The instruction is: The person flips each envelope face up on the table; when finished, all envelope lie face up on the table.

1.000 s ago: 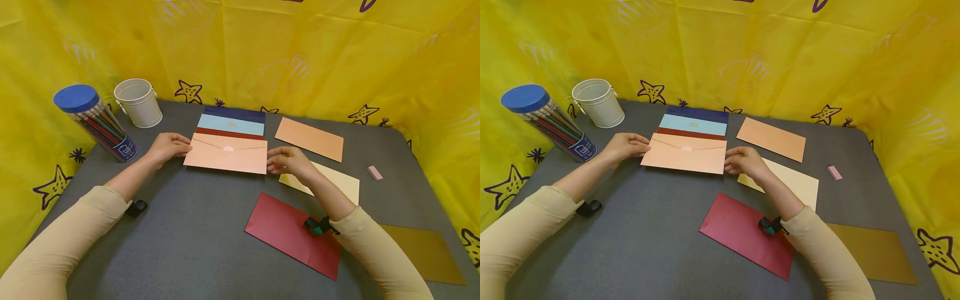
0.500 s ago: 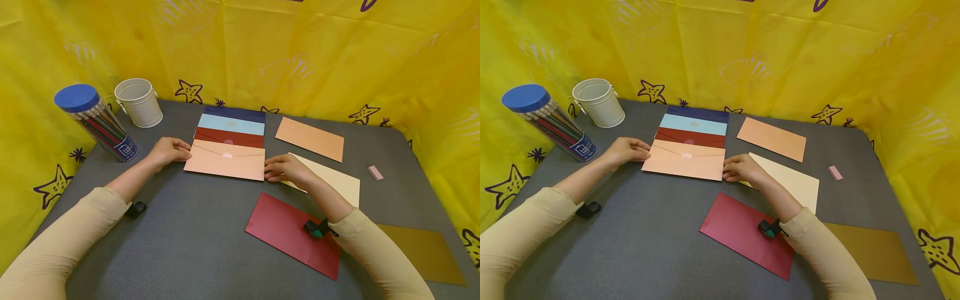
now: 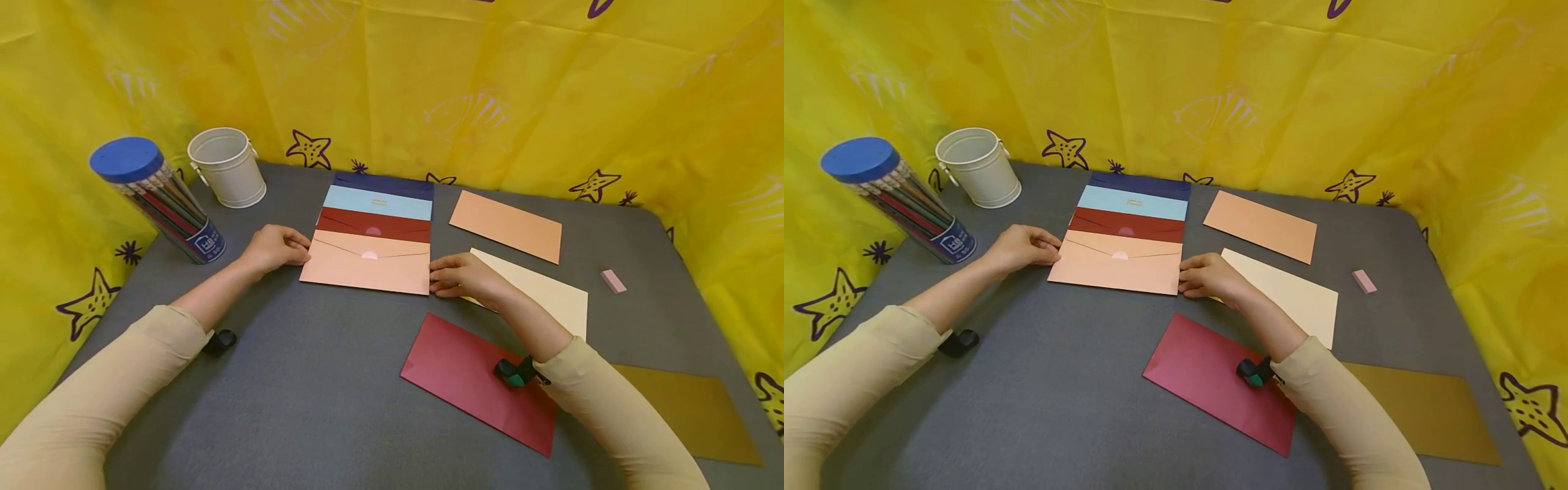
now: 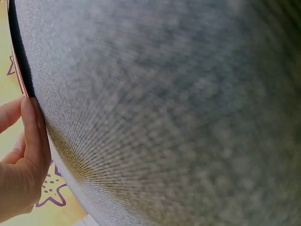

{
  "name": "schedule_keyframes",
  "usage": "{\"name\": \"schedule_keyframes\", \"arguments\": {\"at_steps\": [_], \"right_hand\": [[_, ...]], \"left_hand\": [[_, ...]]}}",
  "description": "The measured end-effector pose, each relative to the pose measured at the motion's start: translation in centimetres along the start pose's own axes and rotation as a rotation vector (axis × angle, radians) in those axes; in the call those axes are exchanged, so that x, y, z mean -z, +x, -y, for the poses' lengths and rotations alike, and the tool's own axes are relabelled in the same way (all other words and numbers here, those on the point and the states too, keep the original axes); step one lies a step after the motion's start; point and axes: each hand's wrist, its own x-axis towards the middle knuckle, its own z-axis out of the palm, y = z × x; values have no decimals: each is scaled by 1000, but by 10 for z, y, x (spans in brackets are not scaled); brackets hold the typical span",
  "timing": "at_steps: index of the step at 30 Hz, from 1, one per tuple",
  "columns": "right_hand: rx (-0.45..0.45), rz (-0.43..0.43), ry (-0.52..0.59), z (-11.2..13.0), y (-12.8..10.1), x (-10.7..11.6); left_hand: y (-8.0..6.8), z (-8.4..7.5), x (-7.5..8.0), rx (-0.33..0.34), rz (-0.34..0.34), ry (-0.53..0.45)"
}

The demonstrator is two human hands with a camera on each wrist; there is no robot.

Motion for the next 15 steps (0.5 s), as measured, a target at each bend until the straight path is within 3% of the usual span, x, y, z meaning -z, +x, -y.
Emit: {"name": "schedule_keyframes", "arguments": {"at_steps": [9, 15], "right_hand": [[57, 48, 41, -2, -2, 1], [9, 26, -5, 1, -2, -1]], "left_hand": [[-1, -1, -1, -40, -15, 60], [0, -3, -2, -54, -27, 106]]}}
